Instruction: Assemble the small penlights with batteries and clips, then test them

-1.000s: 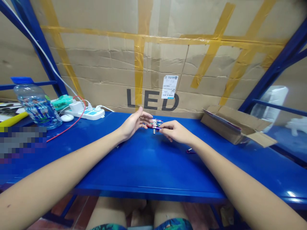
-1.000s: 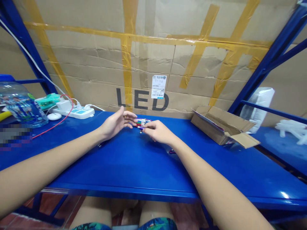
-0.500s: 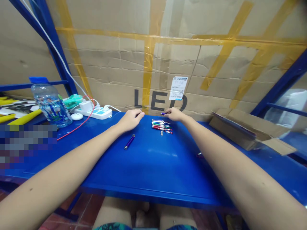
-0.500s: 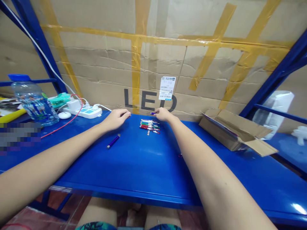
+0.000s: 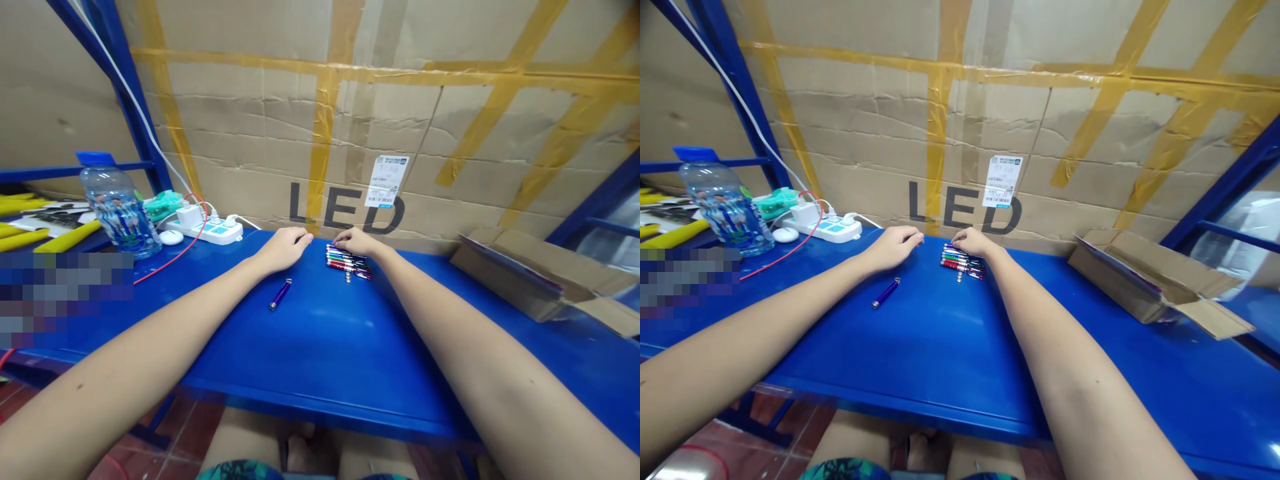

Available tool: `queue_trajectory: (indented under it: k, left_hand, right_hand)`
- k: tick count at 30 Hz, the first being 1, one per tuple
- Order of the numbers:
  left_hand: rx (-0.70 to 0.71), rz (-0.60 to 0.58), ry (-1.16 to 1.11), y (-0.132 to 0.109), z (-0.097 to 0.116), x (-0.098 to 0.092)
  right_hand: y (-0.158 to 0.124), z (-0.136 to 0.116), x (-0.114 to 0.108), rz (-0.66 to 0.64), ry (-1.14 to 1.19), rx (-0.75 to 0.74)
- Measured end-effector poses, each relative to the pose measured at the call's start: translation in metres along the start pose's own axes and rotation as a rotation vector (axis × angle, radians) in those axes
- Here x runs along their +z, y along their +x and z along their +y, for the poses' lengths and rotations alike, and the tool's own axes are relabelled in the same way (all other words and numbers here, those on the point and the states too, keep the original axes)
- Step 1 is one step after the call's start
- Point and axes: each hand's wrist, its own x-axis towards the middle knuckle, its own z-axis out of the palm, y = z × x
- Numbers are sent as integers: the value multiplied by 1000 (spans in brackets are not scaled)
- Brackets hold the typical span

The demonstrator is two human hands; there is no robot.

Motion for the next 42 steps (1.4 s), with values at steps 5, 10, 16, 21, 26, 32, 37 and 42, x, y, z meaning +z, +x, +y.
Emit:
queue_trajectory:
  k: [5,10,16,21,26,32,37,42]
  left_hand:
    - [-7,-14,-18,-1,1,-1]
    - [-35,-46,-40,-1,2,-1]
    - [-65,-90,-103,-2,4,0]
    - [-69,-201,-47,-3,7,-4]
    - [-149,-514,-43,-3,14,-21]
    - [-309,-765,-4,-8,35,-43]
    - [-341,-831,-14,-13,40,-45]
    - [-348,-820,-29,-15,42,-34]
  right_hand:
    - [-3,0,0,28,90,2]
    - [-8,-2,0,42,121,36]
    - [-10,-5,0,47,130,84]
    - [-10,-9,-4,57,-11,73]
    - [-38,-46,-7,312,-183,-32]
    - [-117,-112,7,114,-295,-326]
    - [-156,-110,5,8,-251,-275]
    - [-161,-92,-17,127,-219,-128]
